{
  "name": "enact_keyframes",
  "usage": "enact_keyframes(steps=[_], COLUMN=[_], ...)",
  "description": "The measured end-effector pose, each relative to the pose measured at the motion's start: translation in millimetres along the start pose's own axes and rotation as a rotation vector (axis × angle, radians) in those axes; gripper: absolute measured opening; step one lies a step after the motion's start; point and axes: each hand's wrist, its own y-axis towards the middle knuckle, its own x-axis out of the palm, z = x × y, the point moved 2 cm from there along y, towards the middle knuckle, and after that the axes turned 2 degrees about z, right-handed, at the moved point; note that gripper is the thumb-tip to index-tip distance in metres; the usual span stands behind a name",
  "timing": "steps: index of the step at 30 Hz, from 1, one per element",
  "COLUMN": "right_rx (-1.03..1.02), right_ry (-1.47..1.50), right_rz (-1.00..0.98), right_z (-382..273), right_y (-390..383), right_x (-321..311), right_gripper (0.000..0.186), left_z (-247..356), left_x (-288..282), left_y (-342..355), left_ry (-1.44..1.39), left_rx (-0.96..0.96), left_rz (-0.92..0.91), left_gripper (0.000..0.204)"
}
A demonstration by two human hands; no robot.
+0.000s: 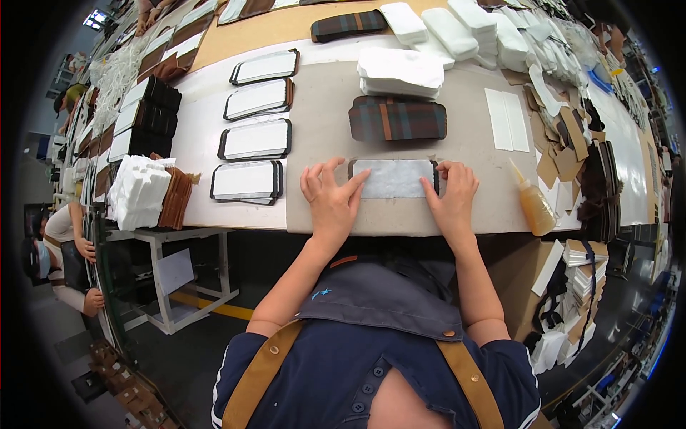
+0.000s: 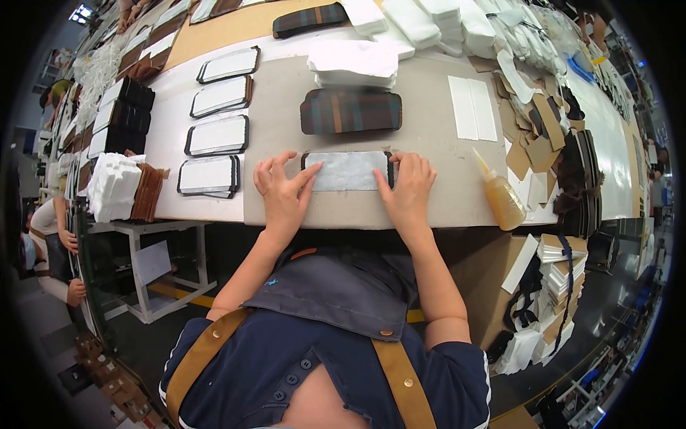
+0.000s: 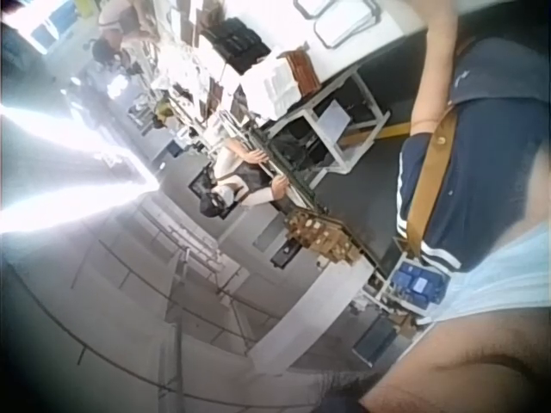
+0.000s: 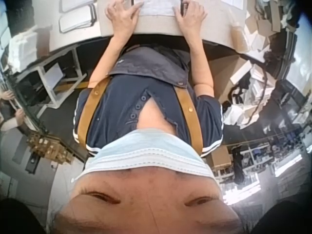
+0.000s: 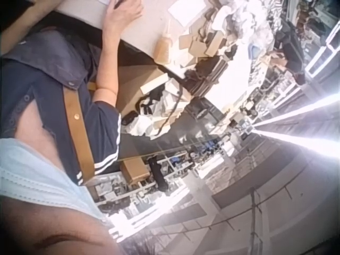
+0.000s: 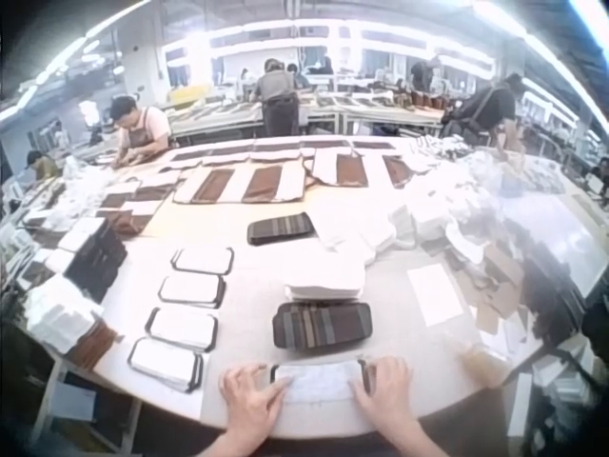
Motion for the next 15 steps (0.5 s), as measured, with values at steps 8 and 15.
enact_keyframes(steps=[8, 15], right_rx=[-0.128, -0.119], right_ry=[-0.11, -0.111], right_rz=[0.018, 0.031], right_z=[-0.8, -0.8], right_y=[-1.4, -1.0], right_x=[-2.4, -3.4], right_gripper=[0.029, 0.025], left_z=[0.7, -0.9], left_x=[0.7, 0.9], left_y=[-2.2, -4.9], left_ry=[0.017, 0.022], left_rx=[-0.005, -0.015], left_rz=[-0.002, -0.009], left_gripper=[0.031, 0.029])
